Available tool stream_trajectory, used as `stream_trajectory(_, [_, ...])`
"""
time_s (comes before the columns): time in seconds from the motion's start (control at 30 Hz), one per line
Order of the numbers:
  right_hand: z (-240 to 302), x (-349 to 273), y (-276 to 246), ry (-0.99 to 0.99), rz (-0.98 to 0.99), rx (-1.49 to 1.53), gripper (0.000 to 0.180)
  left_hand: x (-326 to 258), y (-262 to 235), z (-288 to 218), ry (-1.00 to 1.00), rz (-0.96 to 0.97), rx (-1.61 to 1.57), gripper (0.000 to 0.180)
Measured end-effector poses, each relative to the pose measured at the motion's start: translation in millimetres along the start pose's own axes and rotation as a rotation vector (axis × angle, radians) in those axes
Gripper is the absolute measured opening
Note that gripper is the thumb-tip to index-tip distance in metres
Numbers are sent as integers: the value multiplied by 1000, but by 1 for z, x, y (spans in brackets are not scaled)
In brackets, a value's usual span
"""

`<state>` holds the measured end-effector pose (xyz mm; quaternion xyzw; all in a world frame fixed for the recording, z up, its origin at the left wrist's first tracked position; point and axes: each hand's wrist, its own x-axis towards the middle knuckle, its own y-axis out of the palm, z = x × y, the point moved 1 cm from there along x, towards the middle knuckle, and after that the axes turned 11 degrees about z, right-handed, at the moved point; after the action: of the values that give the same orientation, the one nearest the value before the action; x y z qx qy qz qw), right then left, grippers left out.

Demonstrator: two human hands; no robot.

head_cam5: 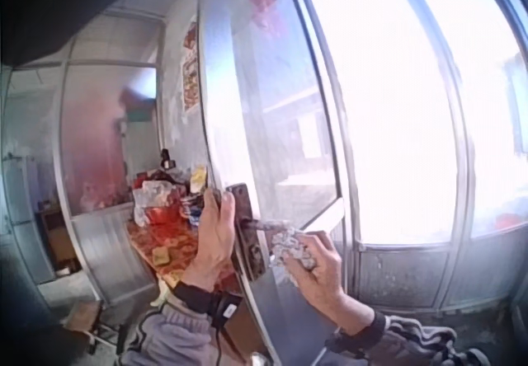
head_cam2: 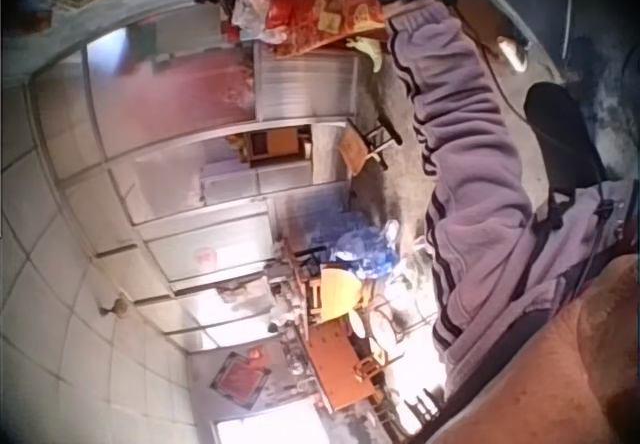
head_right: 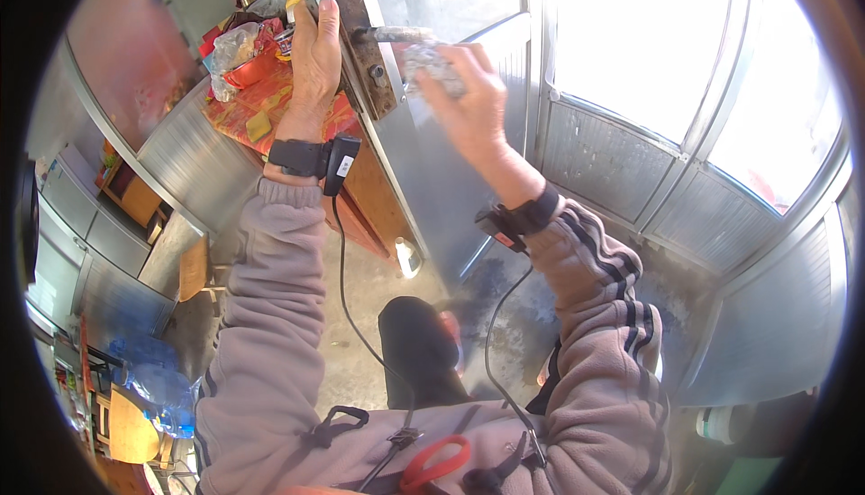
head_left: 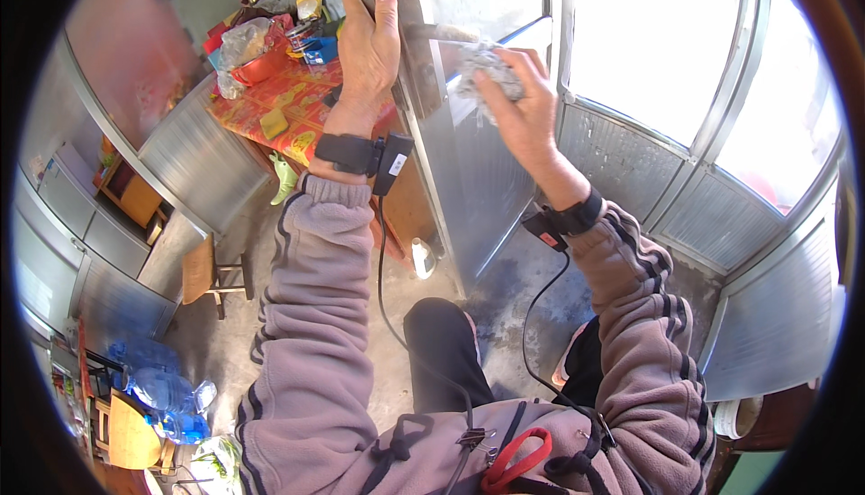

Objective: The person wipes the metal frame and glass of a door with a cloth, repeatedly dipping the cloth into a white bucket of water and wringing it out. The person cleans the door handle, frame, and glass sections in sequence.

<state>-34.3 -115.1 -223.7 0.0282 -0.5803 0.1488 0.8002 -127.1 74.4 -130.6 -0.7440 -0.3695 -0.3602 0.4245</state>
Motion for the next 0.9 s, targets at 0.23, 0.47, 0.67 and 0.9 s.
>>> stream_trajectory(0.23, [-2,1,54,87,-36,45,32,0,3,-8,44,-38,-17,65])
stream_trajectory(0.47, [-9,10,48,74,-14,275,32,-1,4,-16,-5,-31,-58,67])
stream_trajectory(0.67, [-17,13,45,10,97,277,36,-1,4,-14,-12,-41,-56,69])
stream_trajectory(0.9, [-26,-20,26,175,338,268,41,-3,3,-18,-138,34,-122,105])
